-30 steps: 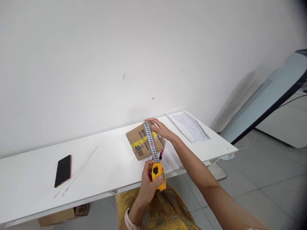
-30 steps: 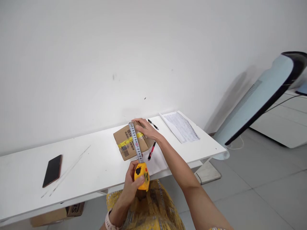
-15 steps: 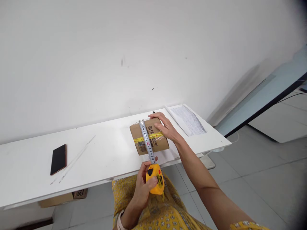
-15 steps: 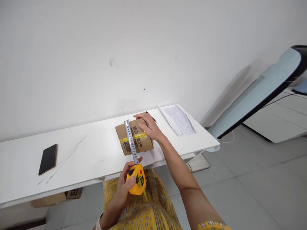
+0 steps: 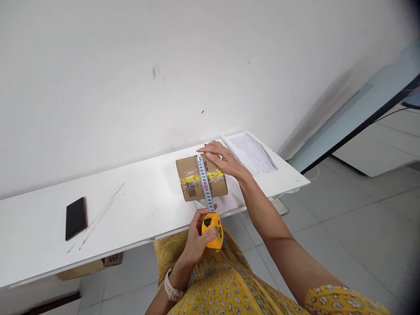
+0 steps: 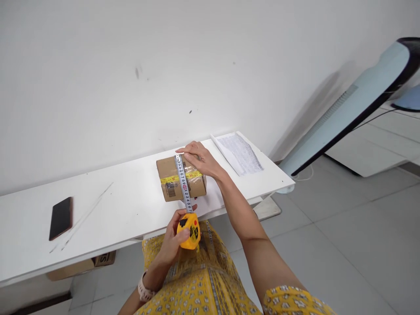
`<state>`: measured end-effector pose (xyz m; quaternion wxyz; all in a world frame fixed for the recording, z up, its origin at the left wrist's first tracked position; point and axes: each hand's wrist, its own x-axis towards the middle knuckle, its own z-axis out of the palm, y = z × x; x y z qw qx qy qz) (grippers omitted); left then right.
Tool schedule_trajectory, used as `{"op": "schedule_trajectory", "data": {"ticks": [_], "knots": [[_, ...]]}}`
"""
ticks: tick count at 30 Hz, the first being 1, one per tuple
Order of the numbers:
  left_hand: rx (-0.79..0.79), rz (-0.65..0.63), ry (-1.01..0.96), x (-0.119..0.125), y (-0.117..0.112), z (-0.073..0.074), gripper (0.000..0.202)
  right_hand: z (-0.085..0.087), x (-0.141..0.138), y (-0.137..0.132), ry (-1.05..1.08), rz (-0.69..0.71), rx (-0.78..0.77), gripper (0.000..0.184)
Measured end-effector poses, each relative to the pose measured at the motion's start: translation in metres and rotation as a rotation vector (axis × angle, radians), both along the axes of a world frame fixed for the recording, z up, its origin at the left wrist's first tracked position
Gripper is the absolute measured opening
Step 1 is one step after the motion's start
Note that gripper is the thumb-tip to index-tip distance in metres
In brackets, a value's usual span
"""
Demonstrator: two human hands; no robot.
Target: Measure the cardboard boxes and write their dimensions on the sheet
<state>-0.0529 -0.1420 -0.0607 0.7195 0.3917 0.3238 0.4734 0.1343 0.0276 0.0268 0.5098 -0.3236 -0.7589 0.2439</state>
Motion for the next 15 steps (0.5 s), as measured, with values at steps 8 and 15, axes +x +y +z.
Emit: {"op": "schedule_trajectory", "data": {"ticks": [8,15], "knots": [[0.012,-0.019,0.066,0.009,0.005,0.0,0.056,-0.008,0.007,0.006,0.087,-0.034,-0.037,0.023],[0.039,-0.008,0.119,0.014,0.006,0.007,0.056,-0.001,0.005,0.006,0.108,-0.073,-0.089,0.024]]}}
